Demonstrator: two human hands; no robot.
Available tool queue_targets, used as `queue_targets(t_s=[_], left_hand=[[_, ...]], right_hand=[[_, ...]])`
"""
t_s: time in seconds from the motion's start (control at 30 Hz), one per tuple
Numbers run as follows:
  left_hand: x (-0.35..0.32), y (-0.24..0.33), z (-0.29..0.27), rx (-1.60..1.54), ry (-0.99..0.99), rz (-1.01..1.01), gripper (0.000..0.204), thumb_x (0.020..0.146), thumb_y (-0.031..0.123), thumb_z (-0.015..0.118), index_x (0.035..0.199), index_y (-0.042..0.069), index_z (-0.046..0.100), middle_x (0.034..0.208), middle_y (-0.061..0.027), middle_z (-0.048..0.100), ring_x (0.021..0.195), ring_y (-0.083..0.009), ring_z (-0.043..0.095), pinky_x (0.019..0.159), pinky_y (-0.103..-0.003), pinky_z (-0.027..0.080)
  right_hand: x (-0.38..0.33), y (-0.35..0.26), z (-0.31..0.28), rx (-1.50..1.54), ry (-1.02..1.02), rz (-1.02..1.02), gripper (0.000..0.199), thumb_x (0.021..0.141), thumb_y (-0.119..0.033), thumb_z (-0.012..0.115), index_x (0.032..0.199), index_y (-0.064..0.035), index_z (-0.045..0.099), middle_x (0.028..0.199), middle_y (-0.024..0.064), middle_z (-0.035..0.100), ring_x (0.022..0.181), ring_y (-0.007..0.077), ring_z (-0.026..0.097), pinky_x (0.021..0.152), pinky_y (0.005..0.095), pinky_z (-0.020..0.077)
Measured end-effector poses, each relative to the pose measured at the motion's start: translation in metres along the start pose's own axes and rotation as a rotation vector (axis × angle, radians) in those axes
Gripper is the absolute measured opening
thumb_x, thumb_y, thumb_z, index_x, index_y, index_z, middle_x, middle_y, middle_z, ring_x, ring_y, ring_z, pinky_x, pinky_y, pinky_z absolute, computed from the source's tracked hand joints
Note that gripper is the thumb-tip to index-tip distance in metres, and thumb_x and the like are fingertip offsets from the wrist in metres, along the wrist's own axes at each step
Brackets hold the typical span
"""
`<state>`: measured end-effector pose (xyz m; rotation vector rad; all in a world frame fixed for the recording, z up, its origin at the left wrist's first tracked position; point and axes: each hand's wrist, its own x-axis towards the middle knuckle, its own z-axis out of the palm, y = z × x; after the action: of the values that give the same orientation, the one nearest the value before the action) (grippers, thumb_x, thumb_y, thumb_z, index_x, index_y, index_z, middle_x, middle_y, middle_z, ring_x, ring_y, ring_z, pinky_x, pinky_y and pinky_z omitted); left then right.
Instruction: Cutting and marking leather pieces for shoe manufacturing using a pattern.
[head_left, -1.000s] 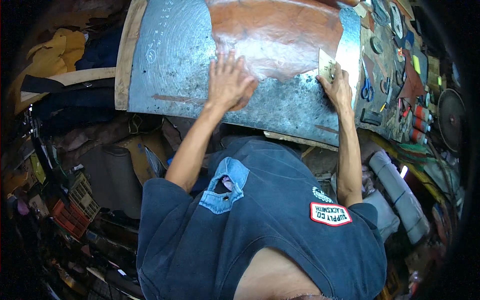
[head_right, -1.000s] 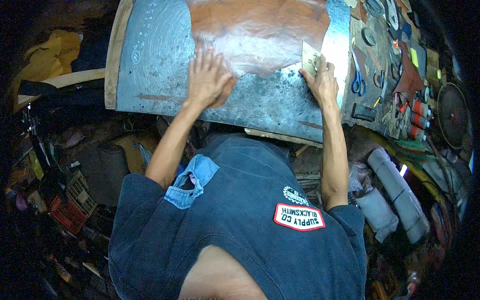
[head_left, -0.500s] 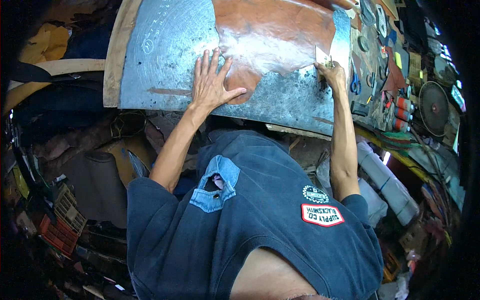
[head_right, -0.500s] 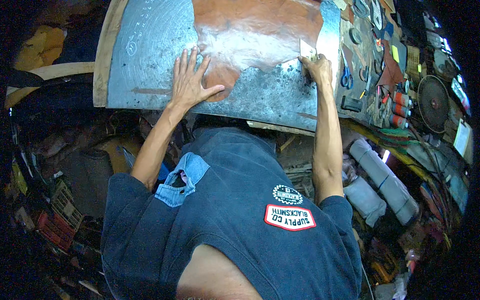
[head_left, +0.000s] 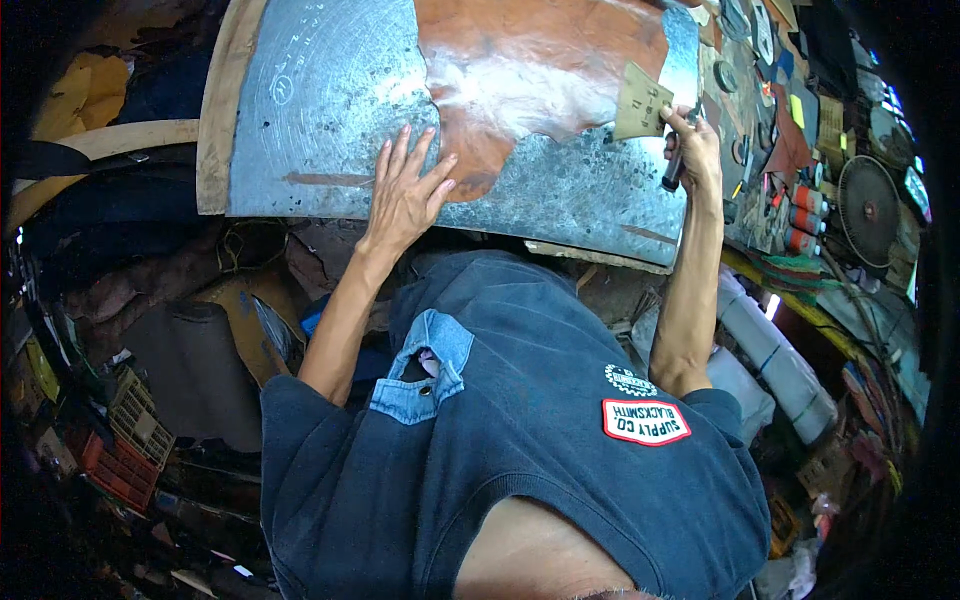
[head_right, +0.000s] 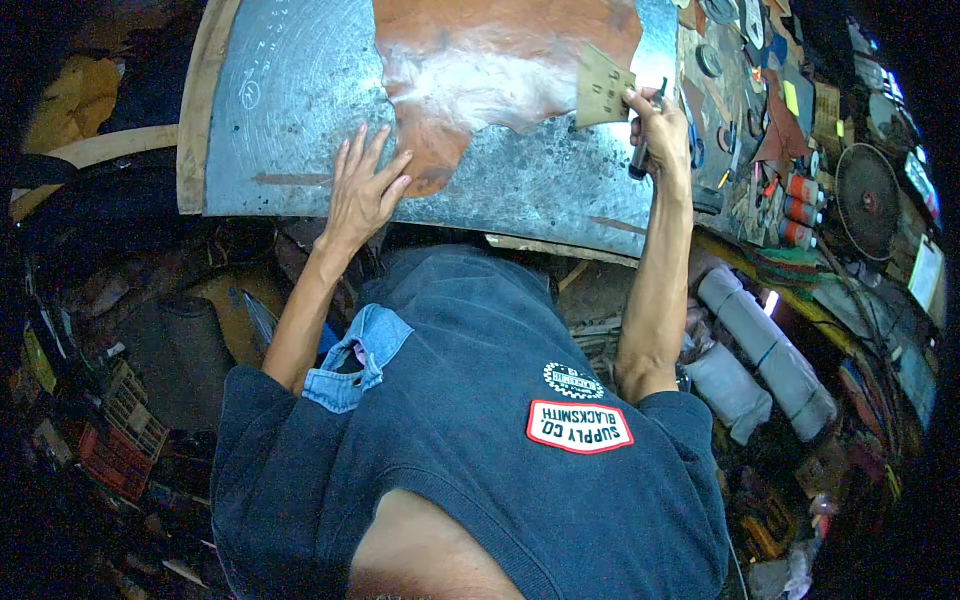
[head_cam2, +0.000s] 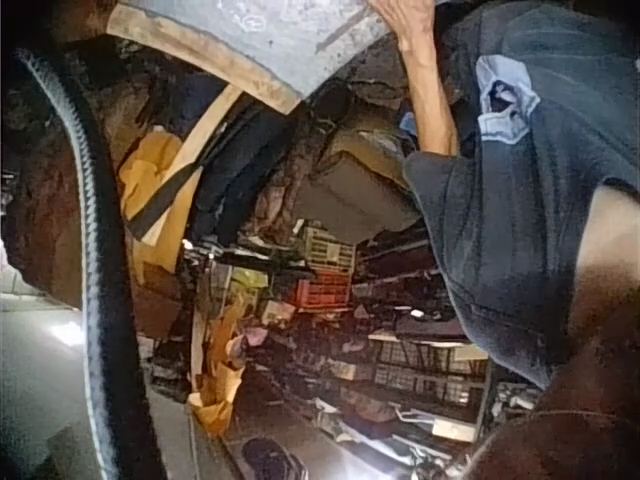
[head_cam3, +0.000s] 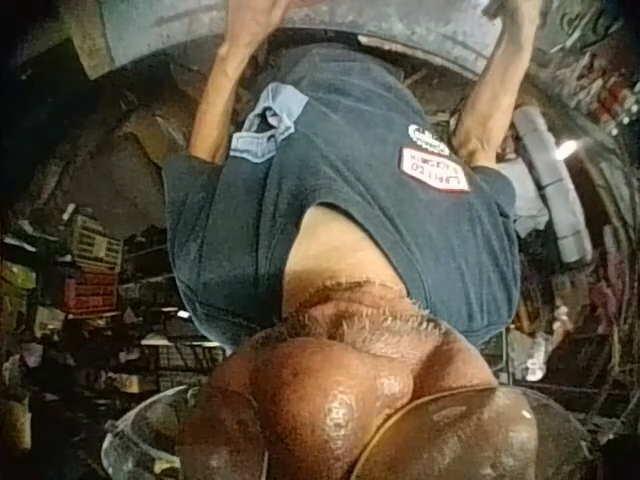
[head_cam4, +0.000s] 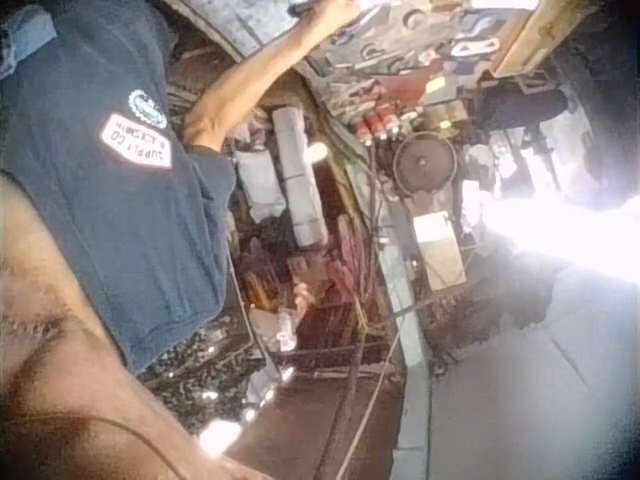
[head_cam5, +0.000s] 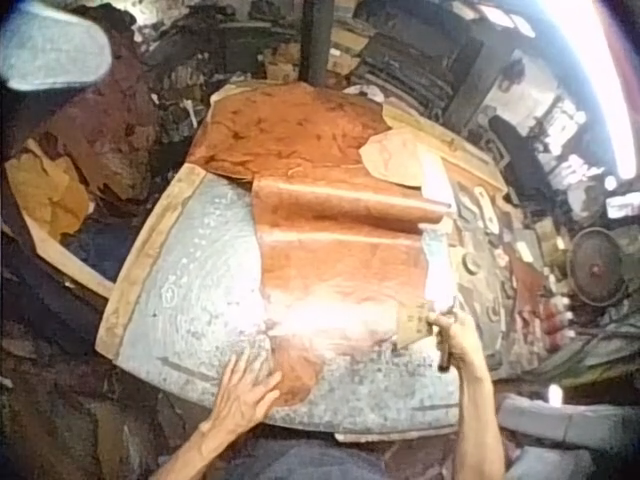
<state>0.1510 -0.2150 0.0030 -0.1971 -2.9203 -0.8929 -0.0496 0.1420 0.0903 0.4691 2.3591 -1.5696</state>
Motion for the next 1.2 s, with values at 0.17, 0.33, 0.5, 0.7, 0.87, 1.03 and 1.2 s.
queue_targets(t_s=[0.17, 0.33, 0.5, 0.7, 0.87, 1.03, 1.2], left_hand=[[0.001, -0.004, -0.012, -0.037, 0.025, 0.063, 0.023, 0.085, 0.018, 0.068, 0.106, 0.009, 0.072, 0.136, -0.0159, 0.054, 0.134, -0.0383, 0.040, 0.111, -0.054, 0.029], [0.012, -0.011, -0.019, -0.105, 0.141, 0.019, 0.020, 0.084, 0.016, 0.068, 0.099, 0.004, 0.071, 0.121, -0.0155, 0.063, 0.124, -0.0376, 0.051, 0.102, -0.047, 0.040], [0.032, -0.020, -0.013, -0.059, 0.189, 0.022, 0.029, 0.083, 0.016, 0.071, 0.109, 0.003, 0.069, 0.126, -0.0145, 0.062, 0.127, -0.0369, 0.050, 0.103, -0.046, 0.041], [0.072, -0.039, -0.003, 0.052, -0.005, 0.155, 0.079, 0.076, 0.050, 0.073, 0.140, 0.011, 0.047, 0.146, -0.0112, 0.044, 0.142, -0.0366, 0.027, 0.115, -0.051, 0.024], [0.066, -0.042, -0.004, 0.064, -0.106, 0.185, 0.094, 0.070, 0.059, 0.075, 0.144, 0.013, 0.042, 0.150, -0.0090, 0.039, 0.145, -0.0352, 0.021, 0.118, -0.051, 0.017], [0.048, -0.038, -0.003, 0.019, -0.115, 0.143, 0.101, 0.066, 0.057, 0.079, 0.146, 0.011, 0.038, 0.151, -0.0097, 0.039, 0.146, -0.0303, 0.019, 0.120, -0.051, 0.014], [0.048, -0.040, -0.002, 0.015, -0.081, 0.148, 0.110, 0.062, 0.058, 0.080, 0.149, 0.011, 0.031, 0.151, -0.0099, 0.038, 0.146, -0.0319, 0.021, 0.120, -0.051, 0.015]], right_hand=[[-0.046, -0.054, 0.059, 0.230, -0.231, -0.179, 0.032, 0.086, -0.021, 0.073, 0.110, -0.0005, 0.065, 0.067, -0.0012, 0.059, 0.055, 0.0048, 0.052, 0.049, 0.0187, 0.0406], [-0.067, -0.036, 0.123, 0.150, -0.349, -0.145, 0.029, 0.088, -0.026, 0.067, 0.107, -0.0039, 0.067, 0.067, -0.0025, 0.058, 0.054, 0.0028, 0.050, 0.050, 0.0180, 0.0399], [-0.065, 0.011, 0.153, -0.509, -0.322, -0.348, 0.039, 0.087, -0.024, 0.067, 0.121, -0.0044, 0.063, 0.096, 0.0177, 0.068, 0.085, 0.0276, 0.066, 0.078, 0.0382, 0.0525], [-0.063, 0.016, 0.152, -0.741, -0.412, -0.457, 0.048, 0.085, -0.029, 0.067, 0.131, -0.0157, 0.058, 0.107, 0.0237, 0.067, 0.099, 0.0373, 0.066, 0.085, 0.0458, 0.0521], [-0.074, 0.018, 0.147, -0.809, -0.480, -0.349, 0.049, 0.088, -0.033, 0.066, 0.135, -0.0242, 0.056, 0.104, 0.0212, 0.068, 0.095, 0.0378, 0.067, 0.082, 0.0438, 0.0527], [-0.085, 0.034, 0.145, -0.743, -0.433, -0.554, 0.045, 0.089, -0.030, 0.065, 0.134, -0.0243, 0.057, 0.096, 0.0186, 0.070, 0.084, 0.0366, 0.068, 0.073, 0.0454, 0.0546], [-0.084, 0.039, 0.145, -0.749, -0.415, -0.541, 0.044, 0.090, -0.034, 0.064, 0.132, -0.0267, 0.058, 0.089, 0.0182, 0.069, 0.084, 0.0373, 0.067, 0.071, 0.0464, 0.0537]])
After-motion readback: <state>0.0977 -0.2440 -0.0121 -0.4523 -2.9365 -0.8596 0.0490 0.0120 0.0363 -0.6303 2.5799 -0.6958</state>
